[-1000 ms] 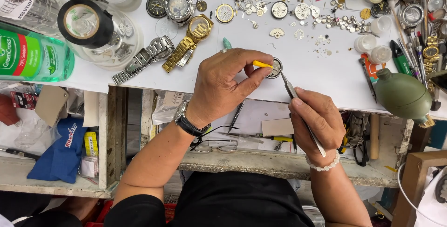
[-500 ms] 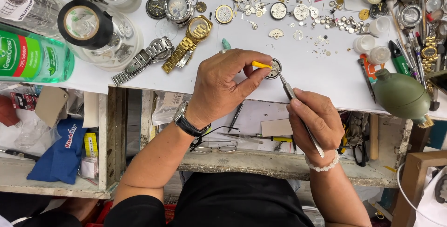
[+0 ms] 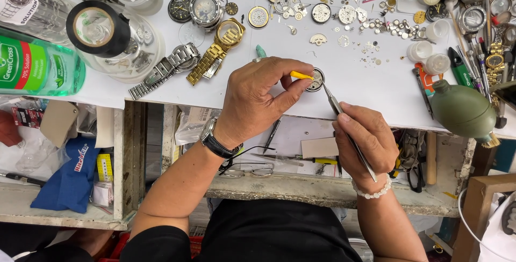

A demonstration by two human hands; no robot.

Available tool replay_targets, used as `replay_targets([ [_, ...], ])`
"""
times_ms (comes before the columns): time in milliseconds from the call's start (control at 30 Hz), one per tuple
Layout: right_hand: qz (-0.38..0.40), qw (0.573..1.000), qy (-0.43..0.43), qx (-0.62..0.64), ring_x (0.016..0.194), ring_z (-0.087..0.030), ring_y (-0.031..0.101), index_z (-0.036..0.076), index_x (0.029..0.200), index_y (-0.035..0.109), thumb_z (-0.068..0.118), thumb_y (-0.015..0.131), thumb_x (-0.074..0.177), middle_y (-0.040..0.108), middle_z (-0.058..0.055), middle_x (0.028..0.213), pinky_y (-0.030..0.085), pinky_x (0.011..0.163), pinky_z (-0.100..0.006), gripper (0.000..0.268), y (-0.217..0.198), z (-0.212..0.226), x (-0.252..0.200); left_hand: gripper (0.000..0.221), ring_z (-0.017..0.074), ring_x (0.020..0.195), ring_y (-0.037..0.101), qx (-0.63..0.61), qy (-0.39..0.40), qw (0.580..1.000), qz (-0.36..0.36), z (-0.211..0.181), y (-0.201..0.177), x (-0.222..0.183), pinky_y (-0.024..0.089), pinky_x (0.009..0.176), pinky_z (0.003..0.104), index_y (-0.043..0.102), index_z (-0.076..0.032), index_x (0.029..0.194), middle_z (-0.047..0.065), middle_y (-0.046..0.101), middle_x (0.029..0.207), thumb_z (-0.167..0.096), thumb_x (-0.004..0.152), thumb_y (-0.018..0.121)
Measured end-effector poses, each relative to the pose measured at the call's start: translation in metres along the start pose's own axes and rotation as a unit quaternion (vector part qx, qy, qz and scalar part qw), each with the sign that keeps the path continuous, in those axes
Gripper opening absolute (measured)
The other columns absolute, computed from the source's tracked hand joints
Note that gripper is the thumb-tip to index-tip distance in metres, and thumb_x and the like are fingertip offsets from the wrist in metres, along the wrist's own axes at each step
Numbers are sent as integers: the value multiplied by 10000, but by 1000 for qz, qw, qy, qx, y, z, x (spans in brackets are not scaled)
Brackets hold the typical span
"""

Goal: Assembling tiny gears and components into a watch movement using tweezers and precision tools.

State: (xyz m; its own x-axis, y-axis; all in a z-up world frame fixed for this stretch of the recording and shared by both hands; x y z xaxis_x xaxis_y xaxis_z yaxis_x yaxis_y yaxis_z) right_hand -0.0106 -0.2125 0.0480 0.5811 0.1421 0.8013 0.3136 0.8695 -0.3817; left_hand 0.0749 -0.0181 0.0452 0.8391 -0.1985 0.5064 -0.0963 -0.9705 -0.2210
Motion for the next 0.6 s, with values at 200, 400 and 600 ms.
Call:
replay_targets([
  [200,-22,1000,9,13,797,-433,732,-105,991,755,-87,807,886,729,-342,953,586,672,-482,118,-4,-7,-7,193,173,736,698,-3,2,1000,-4,0,-1,2,571,746,321,711,-169,1172,34,766,1037,-109,995,758],
  [400,-68,996,51,31,855,-410,720,-158,1150,653,9,678,1010,679,-323,968,585,724,-458,220,-17,-9,-10,192,117,765,711,-1,27,999,-25,-7,-3,-1,572,755,280,726,-200,1172,-45,770,1055,-173,989,775],
  [600,-32,997,53,35,747,-366,714,-96,1020,731,183,785,890,712,-241,876,595,641,-441,312,-29,26,-15,148,221,632,615,137,252,958,-11,-76,30,-46,570,612,359,789,-87,1101,78,702,870,-124,1005,682],
])
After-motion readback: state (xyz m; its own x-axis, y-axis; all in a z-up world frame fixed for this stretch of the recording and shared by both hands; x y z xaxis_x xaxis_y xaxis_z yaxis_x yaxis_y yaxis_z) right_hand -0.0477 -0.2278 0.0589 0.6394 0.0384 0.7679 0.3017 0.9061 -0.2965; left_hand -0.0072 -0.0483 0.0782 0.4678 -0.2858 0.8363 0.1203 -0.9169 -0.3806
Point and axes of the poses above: each hand's wrist, its own x-axis towards the middle knuckle, its own y-axis out of the palm, z = x × y, the point moved 9 cm from there along x, towards the middle knuckle
